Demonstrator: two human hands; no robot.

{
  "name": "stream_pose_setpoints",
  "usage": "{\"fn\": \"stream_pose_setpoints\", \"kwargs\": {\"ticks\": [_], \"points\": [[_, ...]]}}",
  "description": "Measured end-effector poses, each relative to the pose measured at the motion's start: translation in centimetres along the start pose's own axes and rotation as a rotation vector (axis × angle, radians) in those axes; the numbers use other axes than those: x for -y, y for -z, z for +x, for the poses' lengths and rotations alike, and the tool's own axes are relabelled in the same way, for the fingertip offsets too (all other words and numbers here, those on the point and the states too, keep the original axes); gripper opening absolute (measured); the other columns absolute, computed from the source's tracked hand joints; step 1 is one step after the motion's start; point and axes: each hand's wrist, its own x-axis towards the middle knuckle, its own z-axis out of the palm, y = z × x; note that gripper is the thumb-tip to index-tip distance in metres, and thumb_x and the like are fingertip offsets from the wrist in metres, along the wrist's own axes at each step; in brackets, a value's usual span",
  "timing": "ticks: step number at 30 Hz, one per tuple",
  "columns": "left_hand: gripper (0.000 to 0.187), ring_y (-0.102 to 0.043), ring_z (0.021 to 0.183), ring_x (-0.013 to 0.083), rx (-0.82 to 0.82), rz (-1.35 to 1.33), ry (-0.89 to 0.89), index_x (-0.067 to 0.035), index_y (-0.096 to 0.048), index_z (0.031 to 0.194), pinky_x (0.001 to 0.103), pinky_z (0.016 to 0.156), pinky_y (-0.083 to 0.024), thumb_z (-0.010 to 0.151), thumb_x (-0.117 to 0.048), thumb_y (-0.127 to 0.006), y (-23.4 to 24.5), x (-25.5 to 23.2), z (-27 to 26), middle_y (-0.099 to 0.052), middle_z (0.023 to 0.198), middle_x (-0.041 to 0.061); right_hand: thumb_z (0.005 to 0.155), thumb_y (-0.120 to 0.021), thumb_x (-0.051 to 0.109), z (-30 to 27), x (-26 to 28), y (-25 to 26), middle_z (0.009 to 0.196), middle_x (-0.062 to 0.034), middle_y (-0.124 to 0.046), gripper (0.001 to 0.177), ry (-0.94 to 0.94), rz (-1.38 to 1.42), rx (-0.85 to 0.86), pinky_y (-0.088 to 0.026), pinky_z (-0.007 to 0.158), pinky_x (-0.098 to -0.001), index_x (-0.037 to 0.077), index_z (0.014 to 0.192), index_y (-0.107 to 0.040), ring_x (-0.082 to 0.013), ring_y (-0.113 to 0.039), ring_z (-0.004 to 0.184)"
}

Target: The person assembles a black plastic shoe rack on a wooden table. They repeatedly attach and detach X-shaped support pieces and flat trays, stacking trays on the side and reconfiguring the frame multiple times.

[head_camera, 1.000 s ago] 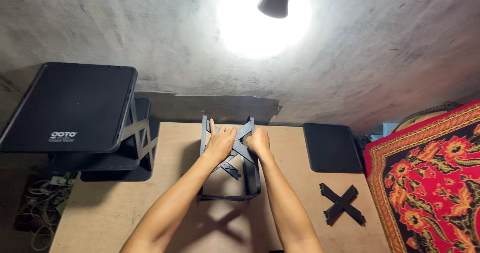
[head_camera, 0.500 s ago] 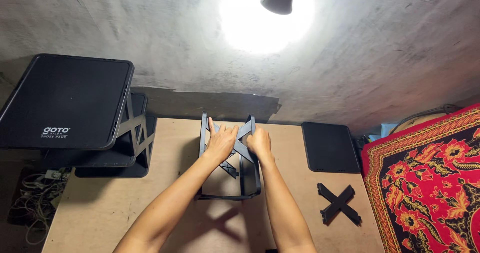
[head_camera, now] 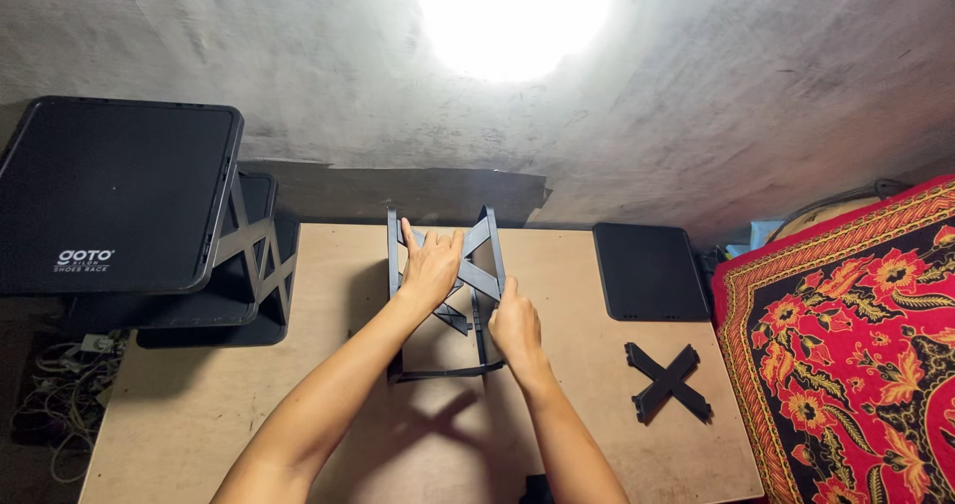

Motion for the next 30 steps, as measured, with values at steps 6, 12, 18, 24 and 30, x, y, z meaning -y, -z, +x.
{"fn": "stream_pose_setpoints", "kwargs": {"ticks": [6,12,18,24,30], "points": [[0.044,-0.061,0.113,0.033,-0.005,0.006,0.0,0.001,-0.056,0.132,0.083,0.112,-0.011,0.088,-0.003,-0.058,-0.2,0.6,-0.1,-0.071,0.099,0.013,0.082,-0.059,0.0,0.8,-0.6,0.8,0.08,-0.0313,-0.069,0.033,0.129,-0.005,0.001,-0.055,0.075,-0.0577,-0.003,0.115,-0.054,-0.0511,-0.068,0.078],[0.052,-0.061,0.11,0.0341,-0.103,0.034,0.025,0.004,-0.053,0.137,0.084,0.108,-0.012,0.087,-0.006,-0.059,-0.6,0.1,-0.1,-0.071,0.097,0.016,0.082,-0.057,0.0,-0.5,1.7,1.3,0.083,-0.03,-0.07,0.048,-0.085,0.114,-0.069,-0.053,0.079,-0.0582,0.009,0.129,-0.058,-0.0503,-0.068,0.083],[0.049,-0.061,0.112,0.0316,0.006,-0.017,0.008,0.001,-0.053,0.138,0.085,0.111,-0.011,0.089,-0.003,-0.057,-0.4,0.3,-0.2,-0.071,0.098,0.012,0.082,-0.063,0.005,-0.3,1.0,2.9,0.086,-0.0295,-0.071,0.042,-0.01,0.12,0.052,-0.053,0.08,-0.0565,0.009,0.124,-0.06,-0.0493,-0.068,0.087],[0.05,-0.061,0.11,0.0338,-0.073,0.036,0.019,0.003,-0.054,0.136,0.086,0.107,-0.01,0.087,-0.005,-0.059,-0.7,-0.2,-0.2,-0.07,0.096,0.014,0.084,-0.061,0.004,-0.7,2.2,1.8,0.088,-0.0277,-0.071,0.042,-0.141,0.104,-0.065,-0.053,0.082,-0.0564,0.013,0.125,-0.063,-0.0486,-0.068,0.089],[0.048,-0.06,0.112,0.0333,-0.048,-0.047,-0.001,0.001,-0.054,0.135,0.086,0.107,-0.01,0.087,-0.002,-0.057,-0.9,0.4,0.0,-0.071,0.094,0.012,0.081,-0.066,0.009,-0.6,1.7,3.7,0.087,-0.0273,-0.071,0.043,-0.049,0.158,0.015,-0.054,0.08,-0.0542,0.013,0.124,-0.063,-0.0478,-0.069,0.088]]}}
